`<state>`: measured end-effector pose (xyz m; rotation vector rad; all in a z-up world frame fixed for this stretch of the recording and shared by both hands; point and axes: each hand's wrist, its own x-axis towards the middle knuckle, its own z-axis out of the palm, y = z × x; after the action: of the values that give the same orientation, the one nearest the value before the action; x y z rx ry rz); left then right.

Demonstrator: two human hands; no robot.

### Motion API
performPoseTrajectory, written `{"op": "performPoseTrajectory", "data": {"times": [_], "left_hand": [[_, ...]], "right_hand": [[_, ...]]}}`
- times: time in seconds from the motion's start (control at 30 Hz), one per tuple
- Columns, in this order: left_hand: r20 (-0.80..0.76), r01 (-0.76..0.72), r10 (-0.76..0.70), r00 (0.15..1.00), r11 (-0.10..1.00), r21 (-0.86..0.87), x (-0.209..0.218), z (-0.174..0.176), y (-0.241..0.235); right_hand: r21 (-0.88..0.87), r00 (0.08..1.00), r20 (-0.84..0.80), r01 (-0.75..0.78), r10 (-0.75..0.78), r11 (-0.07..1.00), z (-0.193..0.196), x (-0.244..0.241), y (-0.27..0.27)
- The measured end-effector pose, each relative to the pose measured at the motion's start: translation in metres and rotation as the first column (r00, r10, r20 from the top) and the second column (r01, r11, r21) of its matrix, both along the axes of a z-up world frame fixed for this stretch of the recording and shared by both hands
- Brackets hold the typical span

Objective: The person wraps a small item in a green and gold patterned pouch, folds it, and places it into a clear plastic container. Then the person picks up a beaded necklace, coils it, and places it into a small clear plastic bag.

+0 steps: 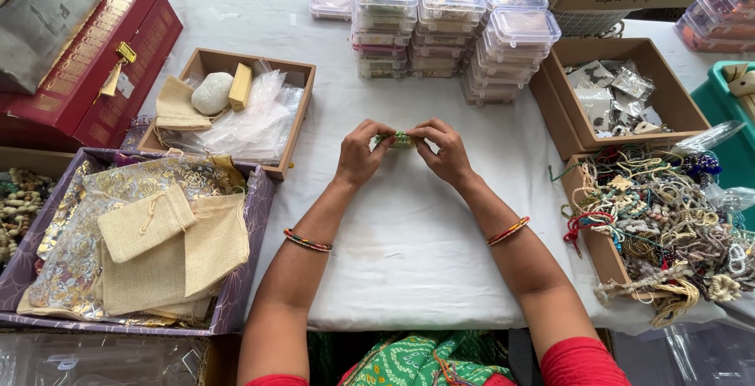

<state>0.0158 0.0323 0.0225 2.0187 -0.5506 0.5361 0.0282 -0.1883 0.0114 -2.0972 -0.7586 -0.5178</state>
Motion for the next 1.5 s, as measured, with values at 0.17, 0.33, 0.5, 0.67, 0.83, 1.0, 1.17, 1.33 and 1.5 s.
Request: {"op": "performPoseTrajectory", "data": {"times": [0.17,0.33,0.5,0.67,0.83,1.0,1.17,1.33,1.5], "left_hand": [[-0.137,0.087,-0.128,0.982,0.958,-0.272,0.011,-0.016,-0.001],[-0.225,0.123,-0.199,0.954,0.942,-0.311,0.016,-0.023,0.000],[-0.358,0.192,-0.285,0.889,0.942,-0.274,0.018,-0.015,0.007],[-0.166,0.230,-0.252,0.953,0.963,-0.137,0.007,-0.010,0.004],[-0.040,0.110,-0.107,0.993,0.990,0.090,-0.004,-0.004,0.001],[0.000,0.068,-0.069,0.998,0.987,0.148,-0.004,-0.008,0.003],[0.025,0.044,-0.048,0.999,0.989,0.141,-0.002,-0.009,0.005],[0.060,0.027,-0.035,0.998,0.991,0.129,-0.003,-0.005,0.004],[0.101,-0.049,0.026,0.995,0.971,0.236,-0.005,0.001,0.002]], "right_hand": [[0.297,0.931,-0.298,-0.120,0.211,0.947,0.013,-0.003,0.008],[0.535,0.707,-0.535,-0.141,0.462,0.833,-0.005,0.007,0.003],[0.505,0.757,-0.519,-0.102,0.396,0.857,-0.027,0.018,-0.003],[0.148,0.970,-0.172,-0.147,0.171,0.978,0.009,-0.006,0.007],[-0.148,0.989,0.124,-0.059,0.078,0.987,0.013,-0.014,0.013],[-0.268,0.957,0.288,0.062,0.019,0.962,0.024,-0.020,0.018],[-0.331,0.956,0.290,0.134,-0.034,0.934,0.020,-0.020,0.019],[-0.299,0.969,0.243,0.118,-0.045,0.947,0.018,-0.018,0.016],[-0.317,0.963,0.269,0.114,-0.026,0.942,0.020,-0.018,0.015]]}}
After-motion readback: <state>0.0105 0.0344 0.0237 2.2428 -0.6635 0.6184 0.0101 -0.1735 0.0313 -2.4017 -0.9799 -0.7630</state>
